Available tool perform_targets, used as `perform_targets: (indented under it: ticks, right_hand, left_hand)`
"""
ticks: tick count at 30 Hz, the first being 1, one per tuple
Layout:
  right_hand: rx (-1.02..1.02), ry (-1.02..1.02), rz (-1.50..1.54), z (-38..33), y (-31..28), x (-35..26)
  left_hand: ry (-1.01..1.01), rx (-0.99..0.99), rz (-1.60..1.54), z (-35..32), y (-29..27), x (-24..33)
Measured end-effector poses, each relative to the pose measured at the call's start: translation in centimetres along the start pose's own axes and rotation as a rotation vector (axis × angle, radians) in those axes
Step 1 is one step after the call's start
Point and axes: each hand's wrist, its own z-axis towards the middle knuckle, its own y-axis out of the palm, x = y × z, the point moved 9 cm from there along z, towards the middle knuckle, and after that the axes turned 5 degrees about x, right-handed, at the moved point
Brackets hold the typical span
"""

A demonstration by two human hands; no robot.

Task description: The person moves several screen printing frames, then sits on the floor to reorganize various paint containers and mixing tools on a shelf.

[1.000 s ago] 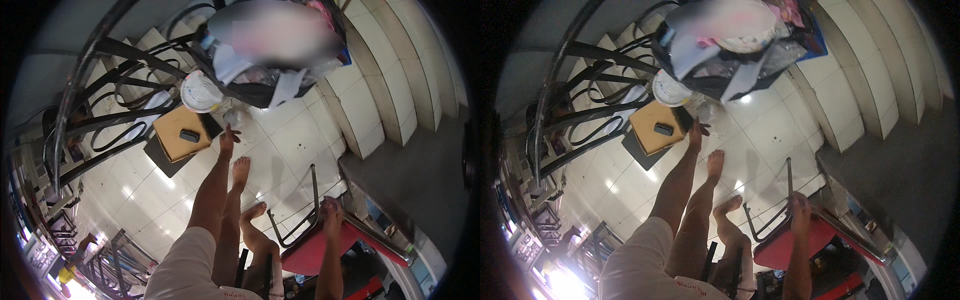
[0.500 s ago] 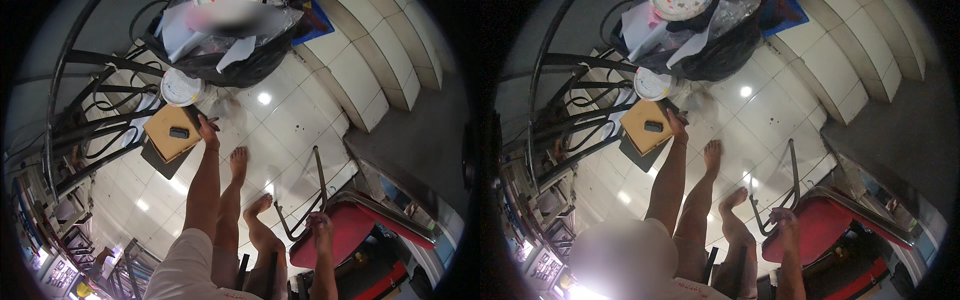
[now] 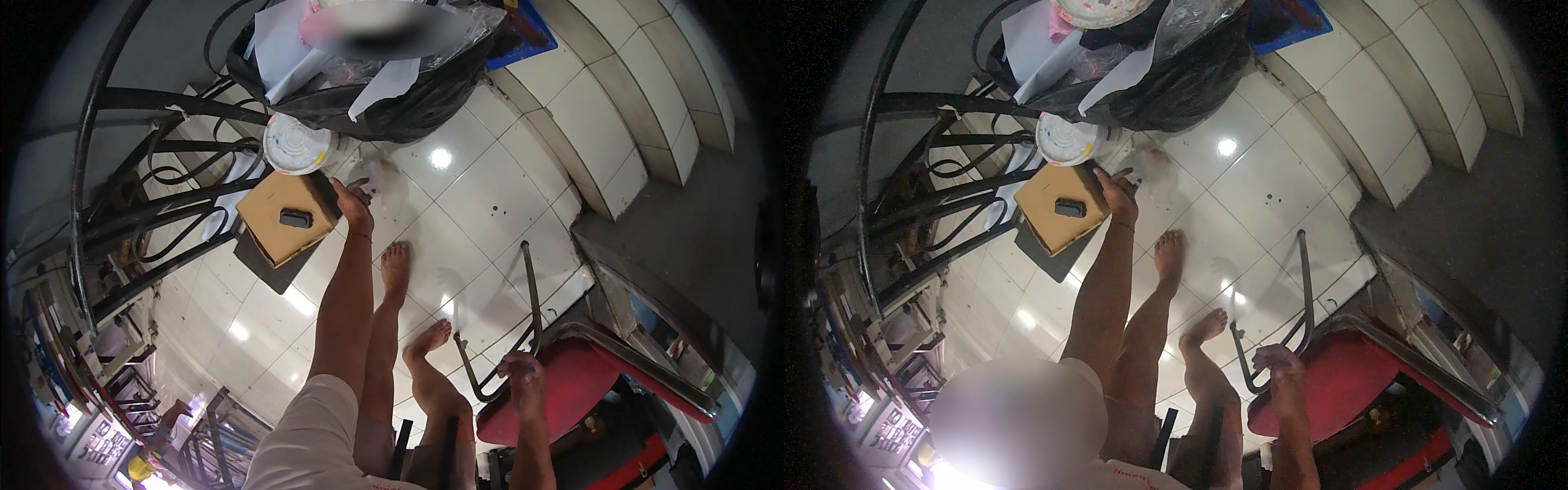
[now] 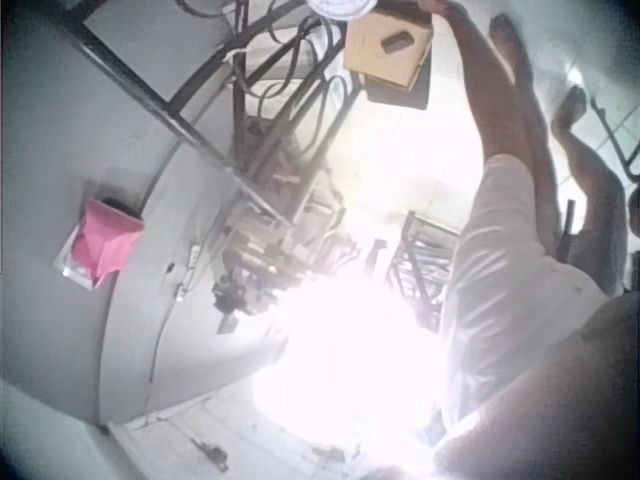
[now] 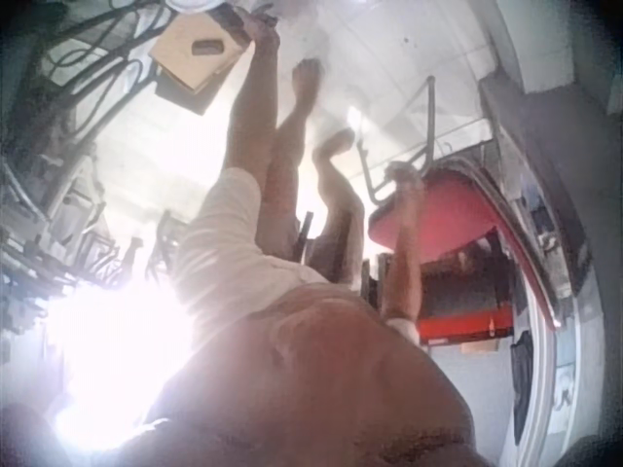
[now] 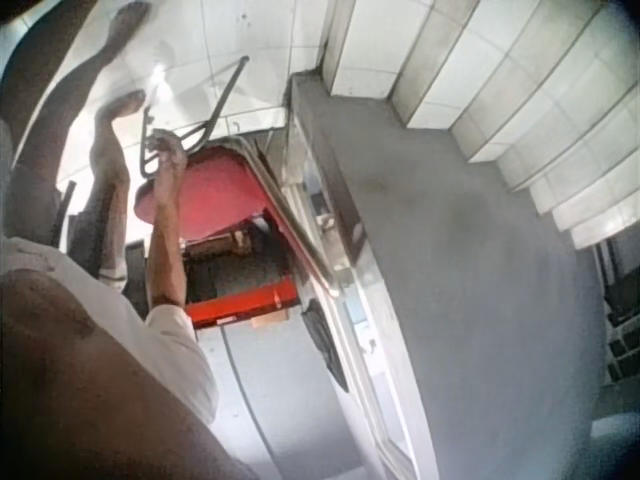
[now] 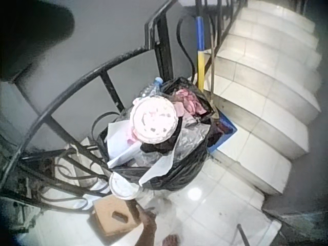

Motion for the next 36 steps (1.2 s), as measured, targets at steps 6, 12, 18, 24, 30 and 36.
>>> perform_targets:
  ticks: [6,12,18,24,30,36]
  right_hand:
    - [-0.061,-0.026,0.028,-1.5,1.1,-2.8]
    - [-0.073,-0.066,0.067,-7.5,0.6,-5.5]
    - [0.036,-0.100,0.137,-17.4,-3.6,-6.1]
    - [0.235,-0.160,0.304,-28.5,-9.8,-4.5]
    - [0.445,-0.154,0.403,-37.1,-14.2,-1.8]
    - [0.672,-0.126,0.451,-43.8,-15.8,2.2]
  left_hand:
    - [-0.009,-0.167,0.067,-3.4,1.8,4.1]
    - [0.064,-0.548,0.102,-14.3,5.2,12.3]
    - [-0.080,-0.803,0.054,-33.7,6.9,18.2]
    - [-0.257,-1.267,0.109,-55.1,10.1,19.4]
    - [-0.430,-1.288,0.329,-64.9,12.9,11.0]
    - [-0.594,-1.316,0.490,-74.6,14.4,-0.6]
